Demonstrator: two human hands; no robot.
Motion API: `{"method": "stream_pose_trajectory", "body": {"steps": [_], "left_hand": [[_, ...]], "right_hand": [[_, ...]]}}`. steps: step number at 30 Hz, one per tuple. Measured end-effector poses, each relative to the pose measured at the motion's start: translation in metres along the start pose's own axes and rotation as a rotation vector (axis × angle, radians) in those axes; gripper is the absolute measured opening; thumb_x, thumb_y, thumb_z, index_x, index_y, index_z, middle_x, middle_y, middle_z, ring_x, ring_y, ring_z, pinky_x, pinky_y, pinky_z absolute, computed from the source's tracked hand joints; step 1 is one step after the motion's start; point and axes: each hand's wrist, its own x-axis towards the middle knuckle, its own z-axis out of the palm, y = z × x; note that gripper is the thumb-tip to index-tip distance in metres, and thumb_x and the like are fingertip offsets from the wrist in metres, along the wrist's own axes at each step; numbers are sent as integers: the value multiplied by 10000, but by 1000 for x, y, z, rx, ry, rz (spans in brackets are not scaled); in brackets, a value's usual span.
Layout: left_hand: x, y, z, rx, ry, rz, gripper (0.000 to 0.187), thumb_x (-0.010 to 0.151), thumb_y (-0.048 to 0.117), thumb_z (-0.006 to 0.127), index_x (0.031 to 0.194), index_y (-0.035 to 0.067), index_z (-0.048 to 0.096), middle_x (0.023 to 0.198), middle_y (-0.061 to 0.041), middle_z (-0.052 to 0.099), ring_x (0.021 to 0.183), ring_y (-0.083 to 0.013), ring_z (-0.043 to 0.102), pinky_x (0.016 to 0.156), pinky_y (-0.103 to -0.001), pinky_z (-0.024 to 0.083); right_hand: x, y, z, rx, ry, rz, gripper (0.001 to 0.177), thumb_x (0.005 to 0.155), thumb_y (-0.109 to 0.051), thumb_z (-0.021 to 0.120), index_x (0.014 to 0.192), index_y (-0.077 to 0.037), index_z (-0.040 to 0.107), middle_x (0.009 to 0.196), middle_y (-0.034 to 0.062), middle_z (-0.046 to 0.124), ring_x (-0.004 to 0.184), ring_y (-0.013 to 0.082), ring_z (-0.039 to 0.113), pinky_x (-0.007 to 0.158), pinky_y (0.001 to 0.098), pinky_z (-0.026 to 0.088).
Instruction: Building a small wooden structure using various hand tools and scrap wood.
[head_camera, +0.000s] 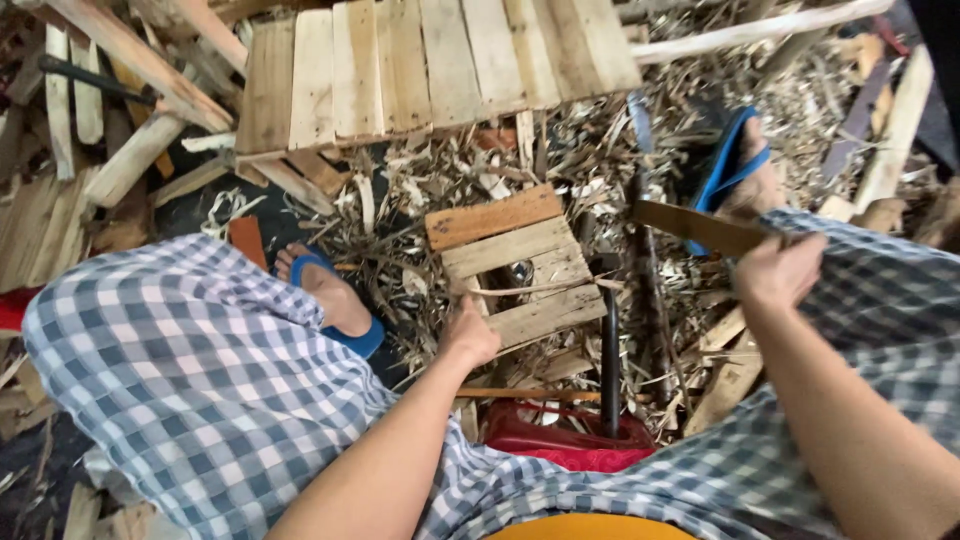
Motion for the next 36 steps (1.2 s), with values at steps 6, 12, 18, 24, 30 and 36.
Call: {"method": "stream_pose_trajectory", "body": {"steps": [6, 12, 18, 24, 30, 36], "left_hand": [[-6, -3, -8, -156, -28, -79, 765, 1044, 104, 470, 1642, 130, -5, 1254, -152, 555, 481, -64, 360, 414, -165, 340], [-39, 4, -49, -218, 160, -200, 756, 922, 45, 590, 1570, 91, 205, 1563, -238, 264, 1363, -387, 453, 1150, -538, 407], [-89, 20, -127, -961, 32, 299, 620, 888, 220, 623, 1463, 70, 444, 1272, -130, 635, 969, -207, 654, 853, -321, 580], [-114, 2, -192, -1525, -96, 685, 456, 874, 112, 686, 1300, 17, 551, 1051, -144, 653, 722, -198, 656, 581, -250, 567], [-100, -35, -206, -1698, 101, 595, 300, 921, 159, 697, 1140, 82, 507, 1081, -106, 547, 906, -250, 667, 772, -314, 608], [-95, -33, -204, -1850, 159, 693, 152, 844, 159, 734, 937, 46, 695, 989, -123, 619, 854, -202, 530, 737, -314, 488]], "right_hand": [[71, -56, -86, -204, 408, -815, 201, 1259, -155, 615, 1143, -4, 550, 1007, 114, 477, 839, 209, 472, 696, 379, 445], [115, -77, -100, 474, -137, -422, 591, 1061, -722, 489, 1353, -223, 610, 1042, -99, 630, 812, -48, 636, 620, 87, 533], [-86, -145, -65, 983, -348, 242, 320, 998, -234, 619, 1276, -77, 613, 1181, 66, 713, 1038, 119, 788, 881, 234, 758], [-144, -158, -17, 800, -698, 218, 201, 1111, -299, 494, 1193, -123, 547, 1040, 35, 567, 840, 72, 538, 735, 201, 549], [-157, -144, 28, 703, -999, 123, 306, 1077, -347, 497, 1264, -105, 517, 1272, 188, 520, 1099, 261, 578, 936, 345, 518], [-186, -144, 29, 914, -922, 383, 316, 1117, -309, 448, 1103, -8, 542, 1152, 200, 568, 1024, 230, 632, 925, 350, 615]]}}
